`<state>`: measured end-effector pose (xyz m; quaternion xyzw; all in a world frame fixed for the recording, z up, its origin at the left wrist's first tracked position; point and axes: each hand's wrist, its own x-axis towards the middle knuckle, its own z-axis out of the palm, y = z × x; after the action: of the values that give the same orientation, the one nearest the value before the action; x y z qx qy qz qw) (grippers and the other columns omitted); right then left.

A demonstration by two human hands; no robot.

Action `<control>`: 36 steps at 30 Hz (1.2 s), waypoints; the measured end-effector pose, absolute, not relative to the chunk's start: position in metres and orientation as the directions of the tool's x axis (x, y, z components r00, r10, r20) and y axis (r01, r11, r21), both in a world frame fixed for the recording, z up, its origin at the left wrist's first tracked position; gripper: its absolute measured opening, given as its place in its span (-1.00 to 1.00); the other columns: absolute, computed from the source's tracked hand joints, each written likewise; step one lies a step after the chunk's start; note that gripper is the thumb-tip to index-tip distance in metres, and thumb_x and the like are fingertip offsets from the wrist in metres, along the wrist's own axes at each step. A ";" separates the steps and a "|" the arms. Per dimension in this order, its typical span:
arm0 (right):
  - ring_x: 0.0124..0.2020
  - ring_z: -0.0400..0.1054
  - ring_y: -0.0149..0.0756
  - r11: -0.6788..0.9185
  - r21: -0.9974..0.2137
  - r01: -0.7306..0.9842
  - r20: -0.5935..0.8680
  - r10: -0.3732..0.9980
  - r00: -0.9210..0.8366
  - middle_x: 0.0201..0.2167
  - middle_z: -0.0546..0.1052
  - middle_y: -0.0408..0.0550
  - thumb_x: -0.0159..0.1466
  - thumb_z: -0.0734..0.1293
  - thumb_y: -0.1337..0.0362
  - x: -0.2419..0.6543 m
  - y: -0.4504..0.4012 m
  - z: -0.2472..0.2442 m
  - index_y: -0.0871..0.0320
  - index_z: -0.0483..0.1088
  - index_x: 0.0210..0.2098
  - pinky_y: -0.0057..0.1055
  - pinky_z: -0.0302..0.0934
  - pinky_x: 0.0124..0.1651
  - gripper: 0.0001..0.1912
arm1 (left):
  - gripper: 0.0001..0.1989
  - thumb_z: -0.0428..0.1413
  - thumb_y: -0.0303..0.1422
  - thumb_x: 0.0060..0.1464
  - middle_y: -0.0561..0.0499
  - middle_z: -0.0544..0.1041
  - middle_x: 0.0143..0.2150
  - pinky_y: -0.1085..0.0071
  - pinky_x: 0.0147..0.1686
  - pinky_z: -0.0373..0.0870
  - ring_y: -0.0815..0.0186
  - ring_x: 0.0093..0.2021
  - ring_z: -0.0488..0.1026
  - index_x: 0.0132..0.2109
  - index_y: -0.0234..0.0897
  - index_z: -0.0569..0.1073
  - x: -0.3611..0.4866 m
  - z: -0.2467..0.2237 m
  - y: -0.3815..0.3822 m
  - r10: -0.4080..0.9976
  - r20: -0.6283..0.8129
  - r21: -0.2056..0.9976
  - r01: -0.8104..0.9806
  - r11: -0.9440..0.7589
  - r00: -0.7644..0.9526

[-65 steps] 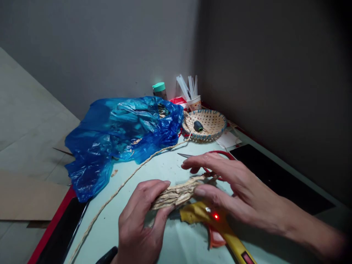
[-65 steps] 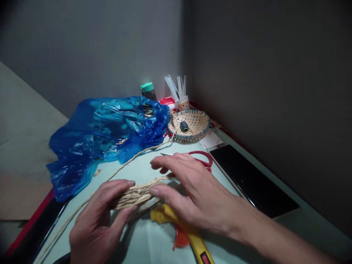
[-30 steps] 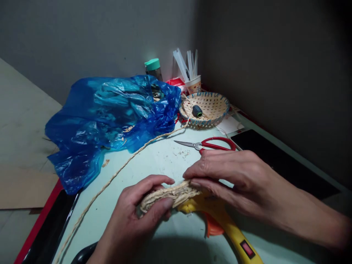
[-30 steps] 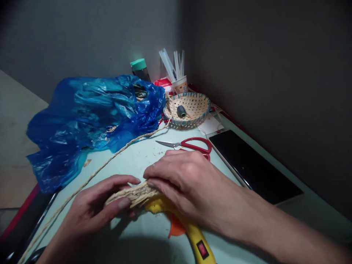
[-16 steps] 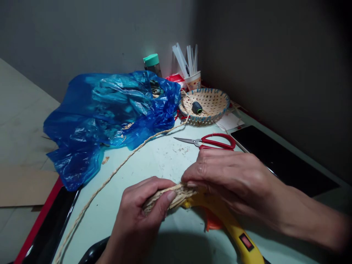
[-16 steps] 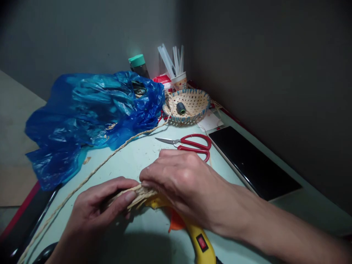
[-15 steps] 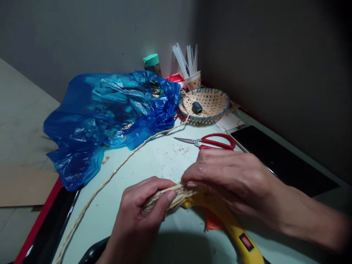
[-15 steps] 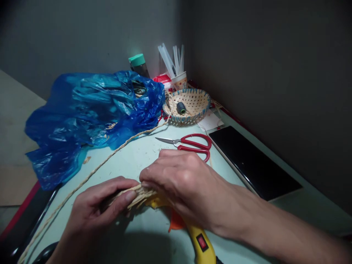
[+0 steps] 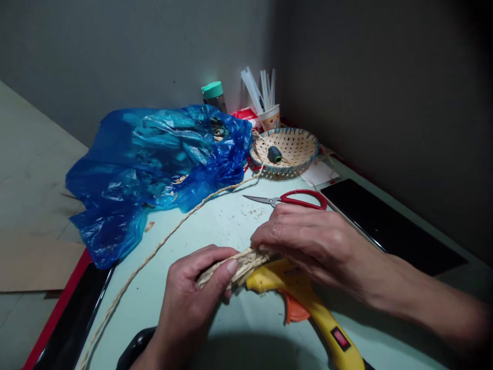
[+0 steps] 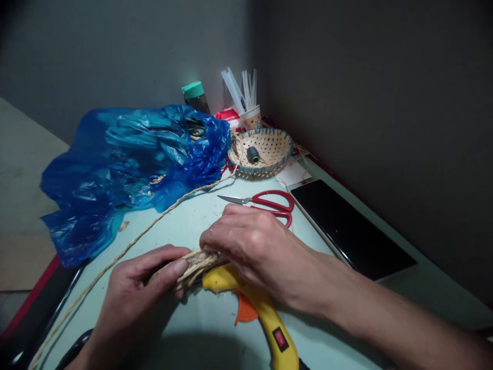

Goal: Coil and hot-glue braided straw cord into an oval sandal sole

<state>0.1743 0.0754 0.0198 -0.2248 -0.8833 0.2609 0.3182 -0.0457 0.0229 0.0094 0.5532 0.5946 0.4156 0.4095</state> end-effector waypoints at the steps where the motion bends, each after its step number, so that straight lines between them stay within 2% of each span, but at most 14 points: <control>1: -0.28 0.31 -0.33 0.763 -0.602 0.237 0.448 0.568 -0.690 -0.30 0.50 -0.04 0.47 0.18 0.41 0.174 0.076 0.020 0.22 0.43 -0.11 -0.40 0.13 -0.23 -0.82 | -0.84 0.28 -0.26 0.05 0.05 0.58 -0.48 0.50 -0.57 0.34 0.41 -0.59 0.40 -0.34 -0.27 0.67 -0.046 0.009 0.023 0.996 -0.072 0.955 0.284 0.086 -0.062; 5: -0.24 0.34 -0.31 0.762 -0.607 0.227 0.475 0.577 -0.664 -0.22 0.55 -0.02 0.44 0.23 0.43 0.175 0.076 0.015 0.18 0.41 -0.04 -0.39 0.19 -0.18 -0.83 | -0.77 0.31 -0.21 0.05 0.03 0.59 -0.48 0.52 -0.53 0.36 0.42 -0.57 0.40 -0.28 -0.31 0.66 -0.051 0.003 0.027 0.982 -0.180 0.970 0.156 0.185 -0.048; 9: -0.07 0.38 -0.23 0.770 -0.602 0.212 0.492 0.567 -0.661 -0.01 0.53 0.04 0.34 0.23 0.54 0.173 0.077 0.005 0.13 0.30 0.17 -0.32 0.27 -0.05 -0.56 | -0.74 0.32 -0.19 0.05 0.06 0.56 -0.50 0.54 -0.51 0.32 0.45 -0.59 0.38 -0.24 -0.32 0.63 -0.051 -0.002 0.031 0.978 -0.203 0.979 0.008 0.204 -0.055; 12: 0.10 0.32 -0.18 0.813 -0.534 0.233 0.551 0.544 -0.633 0.13 0.46 0.05 0.26 0.20 0.59 0.170 0.078 0.002 0.09 0.16 0.31 -0.24 0.27 0.11 -0.34 | -0.74 0.32 -0.19 0.06 0.08 0.55 -0.45 0.55 -0.46 0.33 0.46 -0.53 0.39 -0.21 -0.29 0.58 -0.046 -0.002 0.030 0.972 -0.232 0.968 -0.110 0.227 -0.035; 14: 0.20 0.25 -0.17 0.830 -0.487 0.273 0.581 0.540 -0.609 0.21 0.42 0.04 0.23 0.19 0.61 0.169 0.079 0.001 0.09 0.10 0.35 -0.18 0.22 0.20 -0.27 | -0.74 0.31 -0.18 0.09 0.09 0.53 -0.41 0.56 -0.43 0.34 0.46 -0.48 0.38 -0.19 -0.27 0.55 -0.042 -0.002 0.029 0.966 -0.257 0.951 -0.185 0.249 -0.021; 16: 0.24 0.22 -0.19 0.825 -0.470 0.314 0.582 0.557 -0.593 0.23 0.41 0.03 0.23 0.18 0.63 0.168 0.080 0.002 0.09 0.10 0.35 -0.18 0.23 0.23 -0.26 | -0.73 0.28 -0.16 0.12 0.09 0.53 -0.37 0.56 -0.41 0.34 0.45 -0.45 0.36 -0.17 -0.26 0.53 -0.039 -0.001 0.027 0.961 -0.276 0.932 -0.247 0.264 -0.013; 19: 0.23 0.25 -0.21 0.808 -0.471 0.355 0.588 0.587 -0.556 0.20 0.45 0.03 0.34 0.16 0.58 0.166 0.080 0.004 0.07 0.16 0.33 -0.18 0.29 0.20 -0.39 | -0.71 0.26 -0.13 0.14 0.07 0.53 -0.34 0.55 -0.35 0.33 0.43 -0.40 0.36 -0.14 -0.25 0.53 -0.036 -0.001 0.025 0.960 -0.279 0.918 -0.292 0.267 0.001; 23: 0.21 0.29 -0.18 0.775 -0.475 0.417 0.581 0.632 -0.513 0.16 0.47 0.09 0.44 0.19 0.41 0.165 0.078 0.008 0.17 0.26 0.27 -0.14 0.29 0.21 -0.59 | -0.69 0.22 -0.10 0.17 0.09 0.49 -0.36 0.53 -0.36 0.30 0.42 -0.40 0.33 -0.13 -0.25 0.52 -0.038 0.001 0.025 0.962 -0.274 0.926 -0.269 0.263 -0.003; 26: 0.18 0.31 -0.18 0.744 -0.521 0.417 0.507 0.664 -0.551 0.17 0.48 0.06 0.45 0.24 0.29 0.165 0.078 0.010 0.18 0.29 0.25 -0.16 0.28 0.21 -0.61 | -0.67 0.20 -0.07 0.18 0.08 0.50 -0.35 0.51 -0.36 0.29 0.39 -0.38 0.33 -0.13 -0.27 0.53 -0.040 0.001 0.026 0.969 -0.244 0.945 -0.215 0.245 0.031; 31: 0.16 0.27 -0.16 0.769 -0.510 0.385 0.468 0.623 -0.626 0.15 0.47 0.03 0.47 0.21 0.28 0.165 0.082 0.005 0.14 0.27 0.24 -0.14 0.20 0.21 -0.64 | -0.63 0.15 -0.05 0.20 0.07 0.47 -0.43 0.48 -0.35 0.32 0.35 -0.40 0.36 -0.23 -0.31 0.54 -0.044 -0.002 0.029 0.977 -0.213 0.967 -0.142 0.212 0.008; 33: 0.08 0.30 -0.14 0.778 -0.495 0.387 0.460 0.612 -0.643 0.07 0.49 0.03 0.46 0.23 0.31 0.164 0.083 0.003 0.14 0.27 0.22 -0.12 0.21 0.14 -0.64 | -0.60 0.10 -0.03 0.21 0.05 0.48 -0.46 0.45 -0.41 0.32 0.34 -0.45 0.36 -0.26 -0.31 0.53 -0.045 -0.002 0.030 0.982 -0.185 0.982 -0.043 0.183 -0.047; 36: -0.08 0.34 -0.17 0.770 -0.503 0.392 0.437 0.618 -0.653 -0.09 0.52 0.00 0.45 0.25 0.30 0.164 0.082 0.002 0.13 0.29 0.16 -0.18 0.24 -0.02 -0.69 | -0.61 0.07 -0.06 0.22 0.03 0.50 -0.45 0.43 -0.40 0.33 0.30 -0.44 0.38 -0.36 -0.29 0.51 -0.048 0.000 0.033 0.985 -0.038 0.985 0.161 0.065 -0.170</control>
<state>0.1636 0.0816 0.0015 -0.2838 -0.8901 0.1854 0.3045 -0.0477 0.0331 0.0000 0.4832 0.5926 0.4836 0.4260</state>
